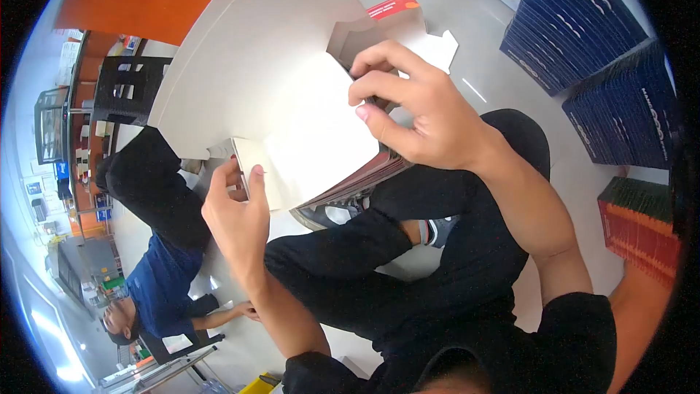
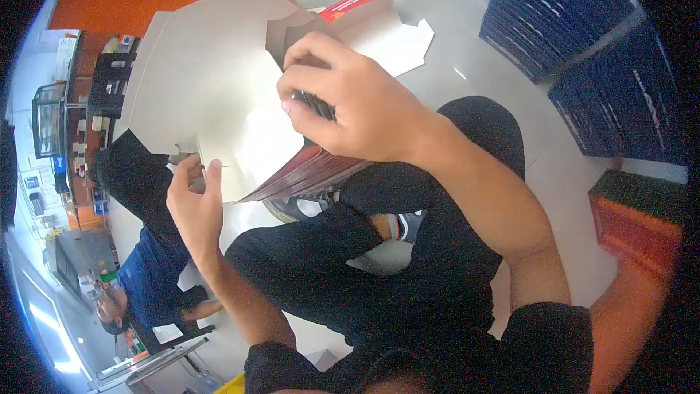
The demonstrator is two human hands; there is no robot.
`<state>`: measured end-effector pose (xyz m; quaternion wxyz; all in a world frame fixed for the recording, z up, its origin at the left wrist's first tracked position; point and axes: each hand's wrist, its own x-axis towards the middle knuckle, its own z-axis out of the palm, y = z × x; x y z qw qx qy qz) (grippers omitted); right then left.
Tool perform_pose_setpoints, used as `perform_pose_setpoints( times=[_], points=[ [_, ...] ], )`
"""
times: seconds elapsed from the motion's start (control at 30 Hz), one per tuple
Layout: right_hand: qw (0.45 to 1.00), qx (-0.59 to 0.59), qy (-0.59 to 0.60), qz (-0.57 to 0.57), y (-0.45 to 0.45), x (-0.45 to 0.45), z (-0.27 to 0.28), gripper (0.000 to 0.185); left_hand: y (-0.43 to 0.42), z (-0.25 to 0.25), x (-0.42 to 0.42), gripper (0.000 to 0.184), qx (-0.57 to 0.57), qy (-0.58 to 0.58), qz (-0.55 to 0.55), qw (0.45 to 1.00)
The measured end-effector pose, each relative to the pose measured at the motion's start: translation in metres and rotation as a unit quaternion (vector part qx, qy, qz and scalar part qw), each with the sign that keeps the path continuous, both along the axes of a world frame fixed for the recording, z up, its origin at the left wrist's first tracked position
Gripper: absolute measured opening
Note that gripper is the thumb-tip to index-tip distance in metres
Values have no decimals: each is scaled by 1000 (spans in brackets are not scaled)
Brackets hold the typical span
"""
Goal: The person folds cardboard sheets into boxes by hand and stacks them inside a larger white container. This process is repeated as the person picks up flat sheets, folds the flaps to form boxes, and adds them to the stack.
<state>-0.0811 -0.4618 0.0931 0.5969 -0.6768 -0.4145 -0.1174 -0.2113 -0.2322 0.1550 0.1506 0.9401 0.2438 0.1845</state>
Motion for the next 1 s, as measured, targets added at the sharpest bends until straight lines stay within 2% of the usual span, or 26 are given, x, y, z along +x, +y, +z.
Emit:
perform_pose_setpoints(
  times=[0.1,0.3,0.57,0.73,0.8,0.83,0.87,0.9,1.0],
  points=[
    [1000,4,25,-6,-1,-3,0,12,2,3,-1,22,-18,-11,-12,1000],
    [999,-14,27,-17,-2,-3,0,10,4,4,0,24,27,14,-20,999],
    [998,-30,60,0,-4,-3,1,12,5,8,0,24,4,28,-21,999],
    [999,-45,31,-7,-7,-1,-5,15,15,1,-5,24,-29,-5,-45,999],
    [999,-44,27,2,-7,0,-5,15,36,-7,-11,25,-253,-70,-43,964],
    [999,-44,27,-11,-7,-1,-4,15,44,-11,-12,28,-285,-103,-32,952],
    [998,-44,25,-24,-6,-1,-3,14,76,-39,-13,20,-277,-133,-11,952],
    [998,-58,5,-30,-7,-1,0,14,93,-60,-15,23,-200,-115,-7,973],
    [998,-28,42,-33,-5,-2,1,15,129,-125,-25,47,-3,-77,-25,997]
  ],
)
